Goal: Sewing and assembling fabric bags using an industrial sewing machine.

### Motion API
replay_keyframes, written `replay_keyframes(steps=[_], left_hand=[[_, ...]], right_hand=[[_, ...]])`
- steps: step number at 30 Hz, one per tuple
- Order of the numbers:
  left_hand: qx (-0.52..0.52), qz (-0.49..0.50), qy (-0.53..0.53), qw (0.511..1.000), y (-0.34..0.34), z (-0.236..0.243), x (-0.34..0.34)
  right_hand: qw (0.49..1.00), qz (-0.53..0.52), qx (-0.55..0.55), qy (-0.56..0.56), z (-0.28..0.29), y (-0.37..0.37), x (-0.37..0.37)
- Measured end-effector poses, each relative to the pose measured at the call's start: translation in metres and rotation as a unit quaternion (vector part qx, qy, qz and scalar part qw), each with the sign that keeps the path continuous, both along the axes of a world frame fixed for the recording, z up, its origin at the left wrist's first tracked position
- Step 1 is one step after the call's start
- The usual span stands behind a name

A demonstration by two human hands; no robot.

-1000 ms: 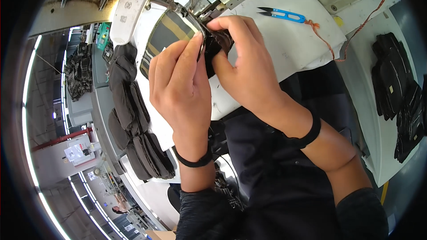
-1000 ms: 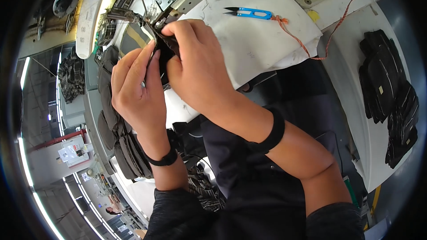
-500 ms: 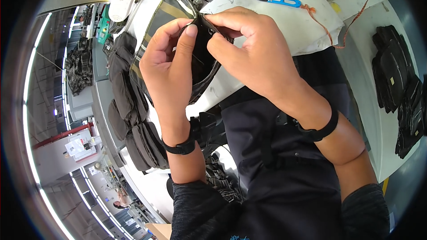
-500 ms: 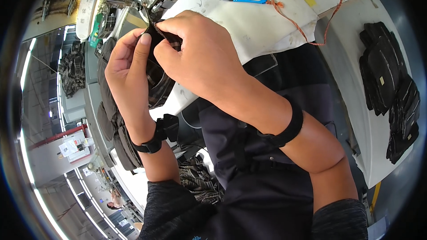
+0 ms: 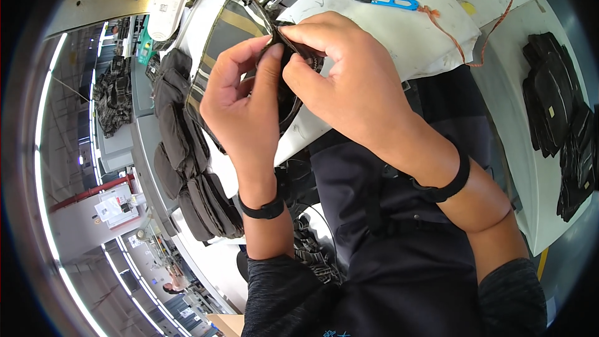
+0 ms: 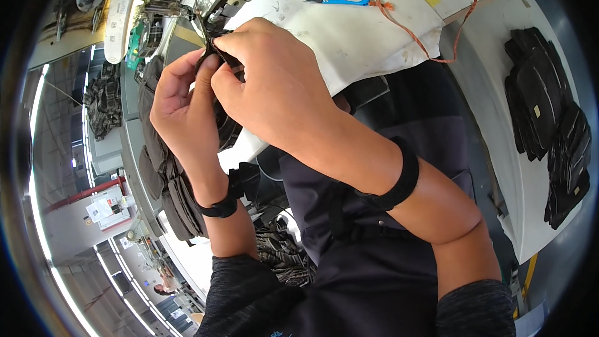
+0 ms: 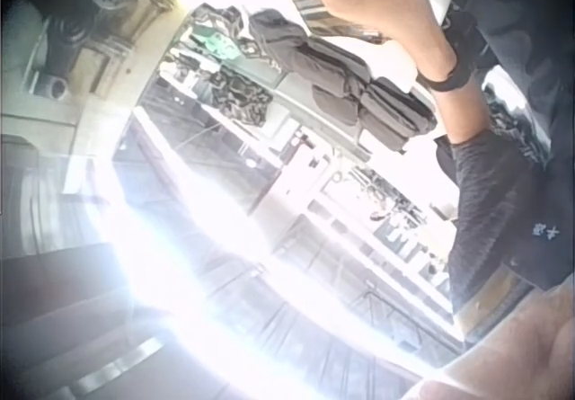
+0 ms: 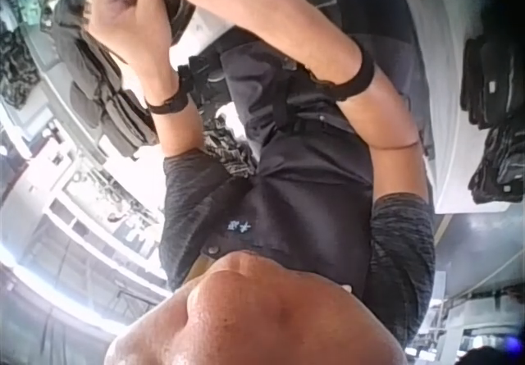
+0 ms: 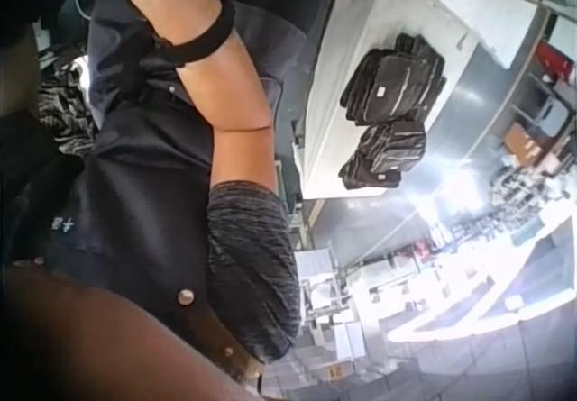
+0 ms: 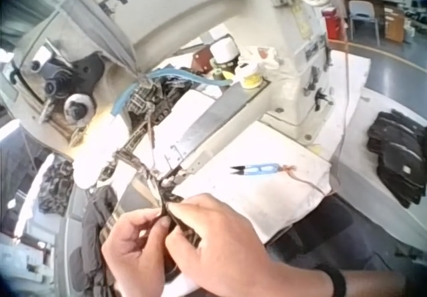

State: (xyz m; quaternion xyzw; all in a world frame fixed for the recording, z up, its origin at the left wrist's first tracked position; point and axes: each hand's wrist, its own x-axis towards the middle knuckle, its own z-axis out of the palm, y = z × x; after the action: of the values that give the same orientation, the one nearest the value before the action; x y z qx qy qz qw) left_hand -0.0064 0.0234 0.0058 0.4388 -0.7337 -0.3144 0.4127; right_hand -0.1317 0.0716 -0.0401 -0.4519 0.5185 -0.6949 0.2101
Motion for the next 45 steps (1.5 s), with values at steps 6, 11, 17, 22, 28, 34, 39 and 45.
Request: replay_keyframes(steps=[6, 11, 17, 22, 28, 34, 39, 45], left_hand=[[-0.224, 0.04, -0.121, 0.966, 0.005, 0.0, -0.007], [-0.219, 0.035, -0.15, 0.964, 0.01, 0.005, -0.016], [-0.161, 0.055, -0.148, 0.974, 0.012, 0.011, -0.012], [-0.14, 0.048, -0.073, 0.986, 0.005, -0.001, -0.011], [-0.044, 0.039, -0.027, 0.998, 0.0, 0.001, 0.0], [-0.008, 0.043, 0.04, 0.998, 0.004, -0.001, -0.006], [-0.17, 0.068, -0.055, 0.982, 0.01, -0.013, -0.006], [-0.247, 0.068, -0.152, 0.955, 0.014, 0.002, -0.017]], right_hand=[[0.998, 0.035, 0.025, -0.052, 0.0, 0.0, 0.0], [0.998, -0.007, -0.026, -0.063, -0.012, -0.005, 0.004], [0.995, 0.012, -0.027, -0.09, -0.01, -0.003, 0.01], [0.995, 0.008, -0.032, -0.09, -0.012, -0.003, 0.007], [0.994, 0.014, -0.041, -0.104, -0.012, -0.003, 0.009], [0.993, 0.02, -0.036, -0.107, -0.01, -0.003, 0.008], [0.998, 0.006, -0.033, -0.058, -0.007, -0.001, 0.006], [0.997, -0.003, -0.045, -0.057, -0.008, -0.001, 0.007]])
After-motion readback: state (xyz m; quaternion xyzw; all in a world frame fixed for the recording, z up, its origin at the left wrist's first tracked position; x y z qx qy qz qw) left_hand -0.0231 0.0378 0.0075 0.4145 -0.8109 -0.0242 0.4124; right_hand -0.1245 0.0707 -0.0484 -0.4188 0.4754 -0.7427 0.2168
